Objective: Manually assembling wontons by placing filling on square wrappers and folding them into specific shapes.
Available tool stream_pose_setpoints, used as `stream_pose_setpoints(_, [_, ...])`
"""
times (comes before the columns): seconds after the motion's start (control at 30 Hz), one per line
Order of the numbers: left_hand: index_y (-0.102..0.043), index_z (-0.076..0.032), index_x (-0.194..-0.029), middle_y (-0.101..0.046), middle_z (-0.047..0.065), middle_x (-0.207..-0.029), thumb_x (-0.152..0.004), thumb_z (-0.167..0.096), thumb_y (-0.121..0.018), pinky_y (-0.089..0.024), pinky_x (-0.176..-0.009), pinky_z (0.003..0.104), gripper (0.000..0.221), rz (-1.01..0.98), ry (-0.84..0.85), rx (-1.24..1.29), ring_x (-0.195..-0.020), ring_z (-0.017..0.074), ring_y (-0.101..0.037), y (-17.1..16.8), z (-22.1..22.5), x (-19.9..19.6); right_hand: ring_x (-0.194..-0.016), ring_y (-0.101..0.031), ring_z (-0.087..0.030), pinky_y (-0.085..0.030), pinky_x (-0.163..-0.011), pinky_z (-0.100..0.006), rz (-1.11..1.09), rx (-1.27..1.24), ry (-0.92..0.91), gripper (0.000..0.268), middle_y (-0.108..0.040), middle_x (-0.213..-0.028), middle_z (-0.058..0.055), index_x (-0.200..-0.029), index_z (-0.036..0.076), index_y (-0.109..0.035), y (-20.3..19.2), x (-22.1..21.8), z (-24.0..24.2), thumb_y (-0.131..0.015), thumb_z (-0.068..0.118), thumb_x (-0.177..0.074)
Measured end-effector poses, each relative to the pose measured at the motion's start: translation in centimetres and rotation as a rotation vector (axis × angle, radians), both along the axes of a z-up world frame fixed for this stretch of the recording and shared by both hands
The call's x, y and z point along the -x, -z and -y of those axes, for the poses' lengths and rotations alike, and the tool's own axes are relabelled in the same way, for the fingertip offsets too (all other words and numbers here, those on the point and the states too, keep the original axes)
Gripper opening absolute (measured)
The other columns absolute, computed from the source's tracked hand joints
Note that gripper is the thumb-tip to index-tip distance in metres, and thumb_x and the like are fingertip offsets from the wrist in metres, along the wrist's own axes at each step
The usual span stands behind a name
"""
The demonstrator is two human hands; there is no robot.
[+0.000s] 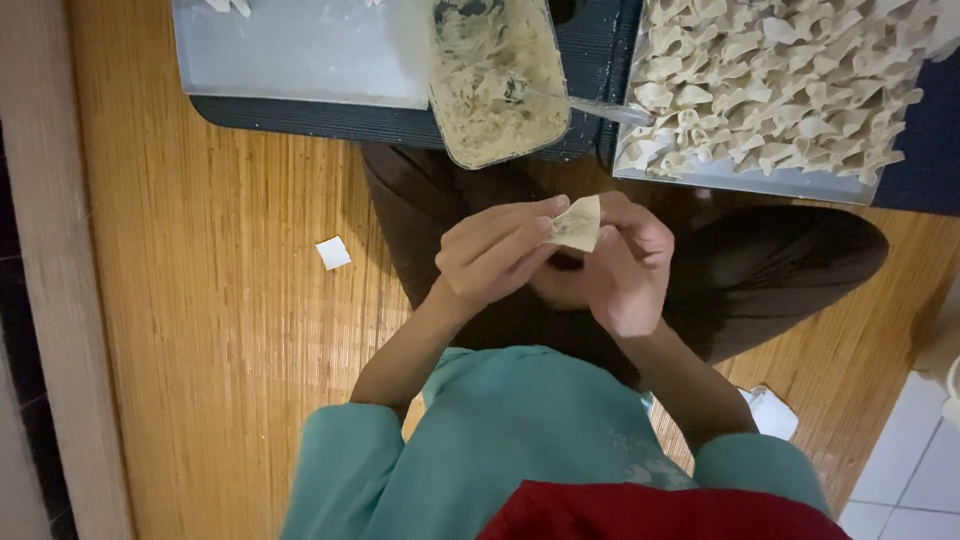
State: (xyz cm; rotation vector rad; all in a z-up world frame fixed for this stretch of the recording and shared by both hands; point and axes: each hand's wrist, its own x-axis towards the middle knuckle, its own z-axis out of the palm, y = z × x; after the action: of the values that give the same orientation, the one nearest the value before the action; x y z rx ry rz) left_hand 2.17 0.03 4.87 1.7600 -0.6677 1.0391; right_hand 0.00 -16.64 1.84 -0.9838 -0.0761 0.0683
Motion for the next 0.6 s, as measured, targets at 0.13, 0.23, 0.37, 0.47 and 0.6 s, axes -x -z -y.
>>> stream_pose_setpoints(0.13, [-0.07,0.01,-0.107,-0.076,0.027,-0.094,-0.083,0.011,-0.079,-0.066,-0.063,0.045,0.025,0.027,0.037,0.038,-0.073,0.0356,-0.078,-0.2,-0.1,0.1,-0.088,-0.063,-0.022,-0.047,-0.078,-0.03,0.114,0.067,0.046,0.012,-0.064,-0.092,-0.02,-0.101,-0.006,-0.067,-0.3,-0.1,-0.3,-0.057,-0.003,-0.094])
stream_pose_setpoints(0.23, [-0.069,0.009,-0.108,-0.076,0.026,-0.096,-0.084,0.009,-0.079,-0.065,-0.062,0.043,0.026,0.015,0.025,0.006,-0.072,0.0354,-0.078,-0.4,-0.2,0.2,-0.09,-0.064,-0.023,-0.046,-0.075,-0.031,0.179,0.119,0.064,0.014,-0.065,-0.096,-0.022,-0.104,-0.004,-0.069,-0.2,0.1,-0.2,-0.062,0.001,-0.093])
stream_pose_setpoints(0.37, [-0.069,0.01,-0.108,-0.076,0.027,-0.095,-0.084,0.01,-0.078,-0.066,-0.062,0.044,0.026,0.004,0.021,0.013,-0.072,0.0366,-0.077,-0.5,-0.1,0.3,-0.088,-0.062,-0.025,-0.045,-0.075,-0.031,0.221,0.173,0.063,0.014,-0.065,-0.094,-0.024,-0.102,-0.005,-0.071,-0.1,-0.2,0.0,-0.064,0.0,-0.09])
stream_pose_setpoints(0.47, [-0.068,0.009,-0.11,-0.075,0.026,-0.095,-0.085,0.01,-0.078,-0.065,-0.062,0.043,0.027,0.003,-0.006,0.007,-0.072,0.0354,-0.077,-0.7,0.0,0.2,-0.086,-0.062,-0.025,-0.044,-0.074,-0.031,0.237,0.189,0.057,0.014,-0.065,-0.094,-0.024,-0.102,-0.006,-0.07,-0.3,-0.5,0.0,-0.065,0.001,-0.091])
stream_pose_setpoints(0.6, [-0.068,0.008,-0.108,-0.076,0.026,-0.095,-0.081,0.011,-0.081,-0.065,-0.061,0.045,0.029,-0.031,-0.018,0.004,-0.072,0.0366,-0.077,0.0,0.1,0.4,-0.087,-0.062,-0.021,-0.044,-0.073,-0.028,0.252,0.265,0.045,0.012,-0.067,-0.098,-0.025,-0.103,-0.007,-0.069,0.3,-0.4,0.8,-0.064,-0.001,-0.093])
